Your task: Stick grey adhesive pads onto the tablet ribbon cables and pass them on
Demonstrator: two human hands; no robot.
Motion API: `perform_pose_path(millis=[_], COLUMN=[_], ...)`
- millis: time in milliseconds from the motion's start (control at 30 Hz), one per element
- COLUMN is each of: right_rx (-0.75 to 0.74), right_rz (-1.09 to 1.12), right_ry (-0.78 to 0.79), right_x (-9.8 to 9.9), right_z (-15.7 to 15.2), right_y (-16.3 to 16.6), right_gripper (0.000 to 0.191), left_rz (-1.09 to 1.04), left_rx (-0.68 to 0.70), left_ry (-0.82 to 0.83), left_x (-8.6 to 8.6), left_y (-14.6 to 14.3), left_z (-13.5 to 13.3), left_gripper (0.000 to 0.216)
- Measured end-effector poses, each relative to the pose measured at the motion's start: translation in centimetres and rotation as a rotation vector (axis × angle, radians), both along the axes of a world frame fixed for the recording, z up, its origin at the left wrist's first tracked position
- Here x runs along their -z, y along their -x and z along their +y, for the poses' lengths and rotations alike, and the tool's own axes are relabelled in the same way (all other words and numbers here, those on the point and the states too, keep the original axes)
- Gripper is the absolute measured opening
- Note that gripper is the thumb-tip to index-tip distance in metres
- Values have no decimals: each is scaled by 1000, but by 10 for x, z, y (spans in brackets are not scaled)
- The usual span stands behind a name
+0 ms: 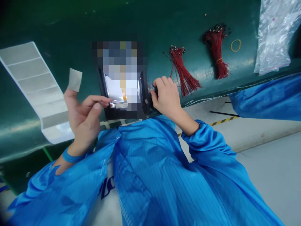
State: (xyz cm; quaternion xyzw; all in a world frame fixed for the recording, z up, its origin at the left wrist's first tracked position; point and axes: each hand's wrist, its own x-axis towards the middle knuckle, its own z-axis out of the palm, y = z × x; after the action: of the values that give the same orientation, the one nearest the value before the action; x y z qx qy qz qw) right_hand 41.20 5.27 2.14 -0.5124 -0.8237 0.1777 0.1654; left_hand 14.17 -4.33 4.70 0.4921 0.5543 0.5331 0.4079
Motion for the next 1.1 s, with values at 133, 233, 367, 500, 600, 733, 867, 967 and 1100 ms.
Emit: perform_pose_path(millis=[133,233,367,500,600,733,867,967,1100], right_rx=[-41,-22,168,302,-60,-715,-692,-583,-407], right_rz=[-12,-36,-140,-216,-163,-183,-272,-360,-337], right_ry=[-15,-38,-66,-123,-131,-174,-275,-229,-205], right_x=[13,11,-18,-55,-57,-32,-16,-15,-17], right_z=[4,17,42,41,16,-23,-20,22,117], right_y=[8,1,-25,-31,-13,25,60,85,118], right_gripper=[8,13,21,35,28,18,19,22,25], left_rz=[-123,-158,-217,-279,-316,-382,-372,-352,-315], left_rx=[-25,-8,-23,-3,-17,-99,-138,-176,-222], left_ry=[33,77,63,98,144,146,123,85,48], left_x=[-1,1,5,6,2,-4,-12,-18,-31], left_y=[-1,2,6,8,10,14,23,31,40], left_z=[4,4,3,1,1,3,0,-5,-13], left_gripper=[55,52,49,49,51,53,51,47,49])
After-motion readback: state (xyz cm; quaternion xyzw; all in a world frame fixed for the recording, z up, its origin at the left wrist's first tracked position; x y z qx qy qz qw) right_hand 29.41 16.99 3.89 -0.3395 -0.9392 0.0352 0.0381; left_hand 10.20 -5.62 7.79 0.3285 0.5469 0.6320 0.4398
